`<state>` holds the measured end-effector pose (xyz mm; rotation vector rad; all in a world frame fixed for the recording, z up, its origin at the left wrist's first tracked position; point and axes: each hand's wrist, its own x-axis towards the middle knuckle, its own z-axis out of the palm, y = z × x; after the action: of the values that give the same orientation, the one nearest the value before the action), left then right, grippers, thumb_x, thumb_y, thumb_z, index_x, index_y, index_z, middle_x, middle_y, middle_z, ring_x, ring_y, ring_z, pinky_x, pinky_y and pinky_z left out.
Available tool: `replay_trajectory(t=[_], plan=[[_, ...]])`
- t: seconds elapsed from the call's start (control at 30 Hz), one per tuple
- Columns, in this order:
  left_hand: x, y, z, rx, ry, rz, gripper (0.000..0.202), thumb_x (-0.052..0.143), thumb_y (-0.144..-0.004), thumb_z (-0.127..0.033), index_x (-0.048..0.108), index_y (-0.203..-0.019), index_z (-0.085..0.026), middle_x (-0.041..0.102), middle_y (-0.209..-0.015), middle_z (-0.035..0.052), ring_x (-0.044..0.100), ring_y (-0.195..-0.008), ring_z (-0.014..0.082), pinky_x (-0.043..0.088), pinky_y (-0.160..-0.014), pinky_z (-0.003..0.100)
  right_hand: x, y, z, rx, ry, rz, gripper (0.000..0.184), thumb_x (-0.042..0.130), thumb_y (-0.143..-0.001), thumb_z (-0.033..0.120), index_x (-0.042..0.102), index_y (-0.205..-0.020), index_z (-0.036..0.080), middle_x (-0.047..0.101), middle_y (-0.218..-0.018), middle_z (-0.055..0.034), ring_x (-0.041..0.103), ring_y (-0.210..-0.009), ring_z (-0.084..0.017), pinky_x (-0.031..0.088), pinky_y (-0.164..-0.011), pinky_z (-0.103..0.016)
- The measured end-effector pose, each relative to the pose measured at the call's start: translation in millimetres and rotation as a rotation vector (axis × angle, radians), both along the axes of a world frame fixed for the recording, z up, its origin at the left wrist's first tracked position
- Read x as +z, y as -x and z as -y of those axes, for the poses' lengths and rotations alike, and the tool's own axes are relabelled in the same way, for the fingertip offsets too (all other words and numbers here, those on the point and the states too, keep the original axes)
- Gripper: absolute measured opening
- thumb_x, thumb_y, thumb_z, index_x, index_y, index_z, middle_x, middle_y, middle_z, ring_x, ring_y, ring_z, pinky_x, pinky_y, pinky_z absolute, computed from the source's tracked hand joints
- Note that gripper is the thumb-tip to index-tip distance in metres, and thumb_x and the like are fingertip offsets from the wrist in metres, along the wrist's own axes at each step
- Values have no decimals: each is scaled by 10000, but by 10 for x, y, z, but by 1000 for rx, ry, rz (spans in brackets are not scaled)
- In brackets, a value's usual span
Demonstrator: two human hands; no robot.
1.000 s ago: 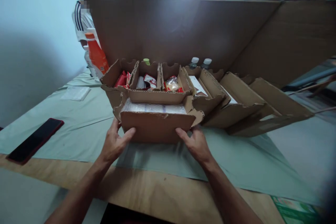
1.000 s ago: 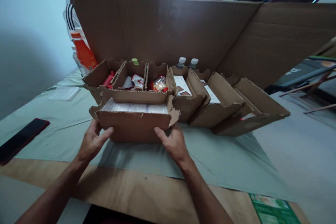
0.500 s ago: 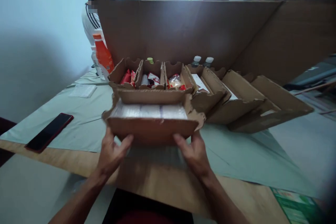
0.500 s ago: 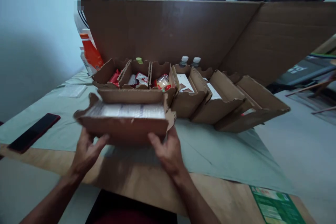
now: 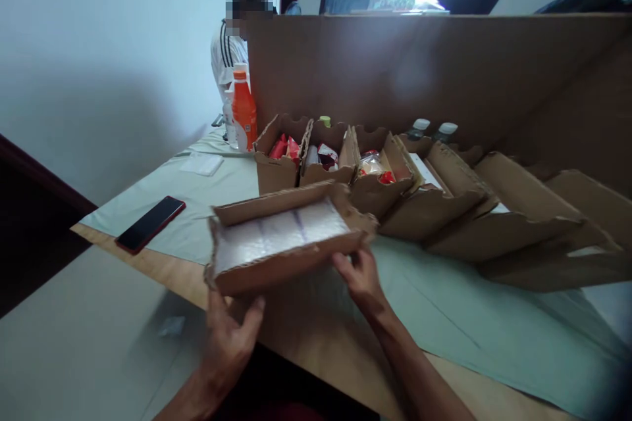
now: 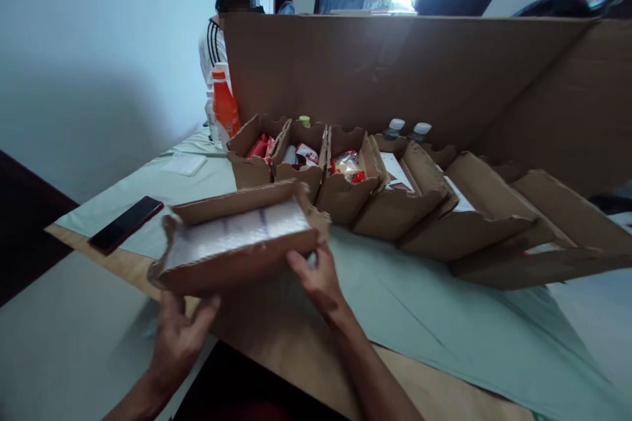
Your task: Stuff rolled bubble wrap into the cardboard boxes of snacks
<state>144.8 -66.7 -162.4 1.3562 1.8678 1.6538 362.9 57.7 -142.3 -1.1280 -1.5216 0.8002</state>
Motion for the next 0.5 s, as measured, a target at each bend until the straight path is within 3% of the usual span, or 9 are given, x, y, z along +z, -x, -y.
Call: replay_trajectory(t=[0.1,0.17,0.33,0.5], plan=[[-28,370,181,189,27,-121,767,738,-853,-459,438,-1503,-187,539,-1394,166,523,-1362,371,377,-1202,571,131,650,-591,421,4,-3,898,608,-771,863,628,-1351,178,664,-1392,-158,615,-1279,-352,481,-1106,-504],[-87,552,254,240,33,-203,821,757,-821,-495,427,-1511,-195,483,-1445,178,469,-1404,402,341,-1207,629,161,963,-861,527,14,15,965,587,-763,893,588,-1419,186,653,-1414,-146,593,-1324,-343,460,-1142,-490],[-326,774,181,232,86,-92,1223,891,-685,-506,165,-1630,-232,386,-1578,214,406,-1484,424,341,-1209,648,-40,1183,-971,515,47,92,873,405,-931,829,438,-1568,232,536,-1566,-124,464,-1479,-302,333,-1248,-499],[-406,831,-79,261,130,-21,1228,923,-650,-454,176,-1602,-244,439,-1529,190,469,-1456,390,440,-1176,583,-258,1287,-973,453,17,181,791,378,-1008,714,362,-1612,203,409,-1662,-132,340,-1564,-279,250,-1293,-504]])
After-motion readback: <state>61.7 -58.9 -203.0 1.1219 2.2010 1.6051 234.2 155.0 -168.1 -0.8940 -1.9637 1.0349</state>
